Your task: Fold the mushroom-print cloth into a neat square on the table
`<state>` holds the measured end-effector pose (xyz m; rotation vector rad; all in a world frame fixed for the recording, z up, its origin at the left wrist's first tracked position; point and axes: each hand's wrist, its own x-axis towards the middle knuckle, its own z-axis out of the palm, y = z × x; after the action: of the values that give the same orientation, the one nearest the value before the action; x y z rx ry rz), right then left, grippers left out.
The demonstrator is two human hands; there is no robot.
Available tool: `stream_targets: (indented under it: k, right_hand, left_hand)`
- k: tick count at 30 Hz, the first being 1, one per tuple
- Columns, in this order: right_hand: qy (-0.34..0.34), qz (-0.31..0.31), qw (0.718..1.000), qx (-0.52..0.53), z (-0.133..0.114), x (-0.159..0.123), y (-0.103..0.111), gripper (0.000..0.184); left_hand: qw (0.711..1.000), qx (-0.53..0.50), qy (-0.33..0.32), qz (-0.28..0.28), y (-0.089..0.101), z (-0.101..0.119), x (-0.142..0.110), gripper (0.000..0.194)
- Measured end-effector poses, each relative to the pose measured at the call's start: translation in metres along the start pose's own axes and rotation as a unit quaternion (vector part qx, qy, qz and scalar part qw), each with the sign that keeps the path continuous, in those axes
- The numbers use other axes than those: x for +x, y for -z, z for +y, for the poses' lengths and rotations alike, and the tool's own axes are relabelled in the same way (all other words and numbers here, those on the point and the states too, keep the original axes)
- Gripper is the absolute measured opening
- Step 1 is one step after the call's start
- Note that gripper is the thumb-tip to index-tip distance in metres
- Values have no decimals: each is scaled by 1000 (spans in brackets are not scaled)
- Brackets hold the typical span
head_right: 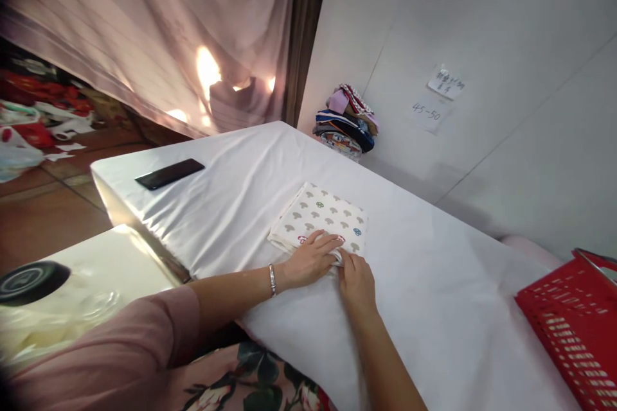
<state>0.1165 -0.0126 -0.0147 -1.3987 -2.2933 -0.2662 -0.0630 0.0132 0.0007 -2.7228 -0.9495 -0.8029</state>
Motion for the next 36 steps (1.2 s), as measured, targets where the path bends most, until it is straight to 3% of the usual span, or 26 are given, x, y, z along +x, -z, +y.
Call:
stream_targets:
  k: [9, 16, 27, 31, 36]
  right_hand:
    - [2, -6, 1000, -21, -3, 3, 6, 53]
    - [-11, -25, 999, -27, -3, 6, 9, 53]
    - [-78, -38, 994, 62, 3, 12, 16, 49]
    - [-68, -51, 996, 19, -2, 11, 15, 46]
    - [-32, -90, 993, -74, -16, 12, 17, 37]
  left_hand:
    - [995, 25, 90, -27, 14, -22, -24, 14]
    - [994, 11, 100, -31, 21, -24, -22, 8]
    - [997, 26, 67, -19, 14, -23, -9, 13]
    - [1000, 17, 15, 0, 23, -27, -12, 26]
    - [999, -2, -45, -10, 25, -35, -24, 26]
